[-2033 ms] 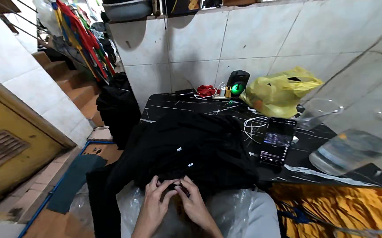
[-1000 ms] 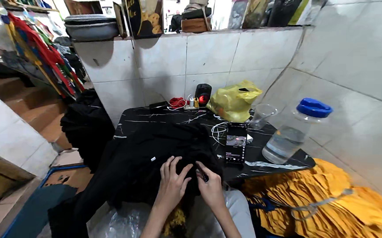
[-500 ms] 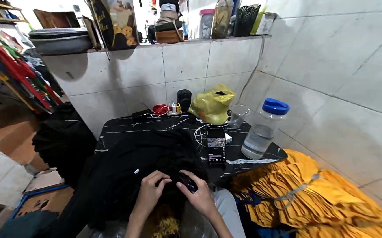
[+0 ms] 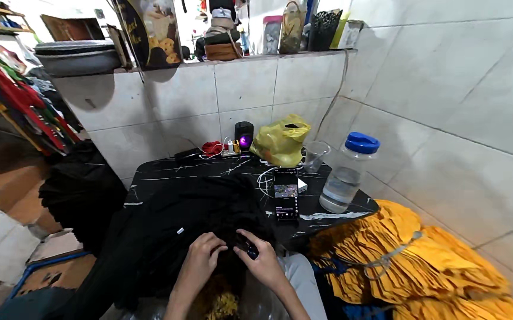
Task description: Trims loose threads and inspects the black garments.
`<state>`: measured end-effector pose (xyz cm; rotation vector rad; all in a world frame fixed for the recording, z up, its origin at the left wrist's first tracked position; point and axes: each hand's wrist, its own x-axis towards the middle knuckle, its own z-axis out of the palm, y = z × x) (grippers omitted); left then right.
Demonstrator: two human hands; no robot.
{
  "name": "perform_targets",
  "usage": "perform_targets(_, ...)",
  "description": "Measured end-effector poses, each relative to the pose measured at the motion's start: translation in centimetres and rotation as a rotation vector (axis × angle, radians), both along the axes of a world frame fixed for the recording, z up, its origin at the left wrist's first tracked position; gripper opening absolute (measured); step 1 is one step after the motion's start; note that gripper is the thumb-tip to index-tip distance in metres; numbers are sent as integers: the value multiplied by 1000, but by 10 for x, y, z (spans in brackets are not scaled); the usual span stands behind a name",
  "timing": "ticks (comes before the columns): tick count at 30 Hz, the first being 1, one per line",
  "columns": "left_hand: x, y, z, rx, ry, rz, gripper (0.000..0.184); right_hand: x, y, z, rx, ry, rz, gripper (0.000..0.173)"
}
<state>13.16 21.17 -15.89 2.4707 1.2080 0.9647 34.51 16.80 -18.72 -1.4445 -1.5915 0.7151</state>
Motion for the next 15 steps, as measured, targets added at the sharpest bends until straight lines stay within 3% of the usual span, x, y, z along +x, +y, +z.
perform_targets(3, 4, 0, -7, 47, -124, 68, 16, -2, -2, 1, 45, -32, -2, 56)
perform_targets(8, 7, 6, -12, -72, -316, 121, 14, -11, -4, -1, 189, 116, 39, 43)
perform_targets(15, 1, 3, -11, -189, -404, 23, 14, -25, 0, 5, 114, -196, -84, 50)
